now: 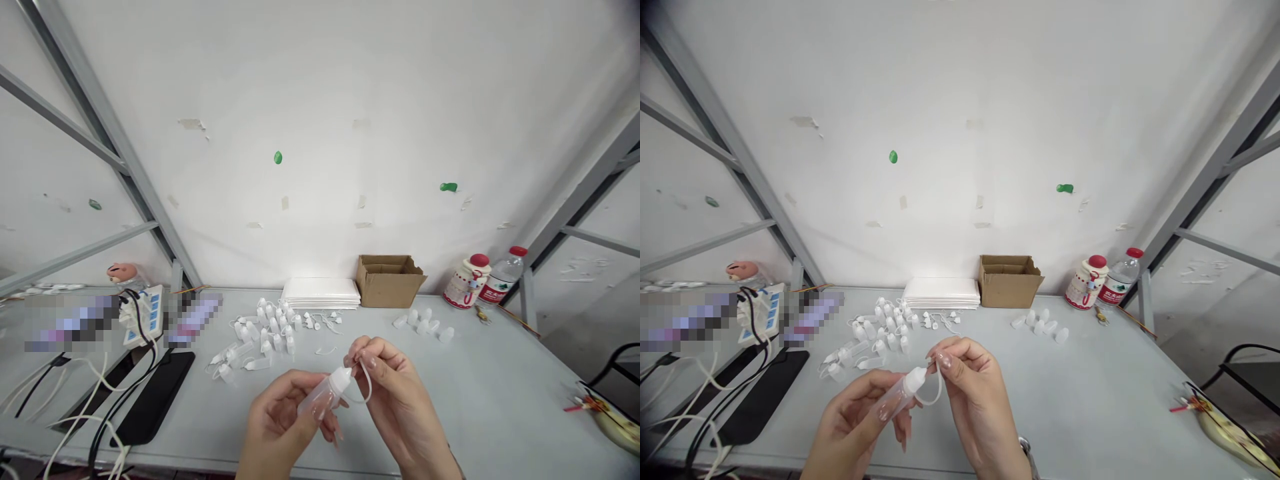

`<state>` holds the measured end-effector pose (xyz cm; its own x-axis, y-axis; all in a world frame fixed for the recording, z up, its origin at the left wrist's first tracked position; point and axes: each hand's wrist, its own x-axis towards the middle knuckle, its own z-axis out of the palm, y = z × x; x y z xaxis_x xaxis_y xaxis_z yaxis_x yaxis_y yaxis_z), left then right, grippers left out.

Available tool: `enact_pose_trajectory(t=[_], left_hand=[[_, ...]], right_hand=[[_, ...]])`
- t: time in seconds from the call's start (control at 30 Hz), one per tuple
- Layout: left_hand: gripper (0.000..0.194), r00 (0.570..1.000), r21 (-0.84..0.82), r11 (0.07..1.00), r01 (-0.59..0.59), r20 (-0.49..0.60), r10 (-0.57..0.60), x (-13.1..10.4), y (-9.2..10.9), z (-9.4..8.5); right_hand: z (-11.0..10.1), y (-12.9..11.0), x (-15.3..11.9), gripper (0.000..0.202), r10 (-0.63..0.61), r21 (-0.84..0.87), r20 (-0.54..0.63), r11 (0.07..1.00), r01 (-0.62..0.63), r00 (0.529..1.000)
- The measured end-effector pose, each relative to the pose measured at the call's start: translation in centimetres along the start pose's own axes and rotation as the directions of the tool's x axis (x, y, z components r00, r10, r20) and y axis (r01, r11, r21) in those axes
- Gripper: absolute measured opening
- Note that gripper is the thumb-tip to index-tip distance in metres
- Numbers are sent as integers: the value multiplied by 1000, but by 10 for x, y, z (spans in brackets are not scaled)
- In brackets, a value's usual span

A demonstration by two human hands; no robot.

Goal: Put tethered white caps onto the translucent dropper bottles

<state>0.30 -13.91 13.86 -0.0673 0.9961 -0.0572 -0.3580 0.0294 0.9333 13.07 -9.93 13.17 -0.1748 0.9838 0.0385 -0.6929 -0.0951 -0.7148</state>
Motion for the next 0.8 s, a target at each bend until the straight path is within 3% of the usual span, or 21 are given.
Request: enact_pose_trajectory(t=[0.63,0.8], left_hand=[[25,1000,-33,999,1,-29,-2,-1,1,3],[19,996,29,996,-79,-31,80,-1,1,-1]], right_hand=[[1,-4,0,13,-14,-29,15,999,14,1000],[-4,-3,2,12,-51,-99,35,994,54,998]])
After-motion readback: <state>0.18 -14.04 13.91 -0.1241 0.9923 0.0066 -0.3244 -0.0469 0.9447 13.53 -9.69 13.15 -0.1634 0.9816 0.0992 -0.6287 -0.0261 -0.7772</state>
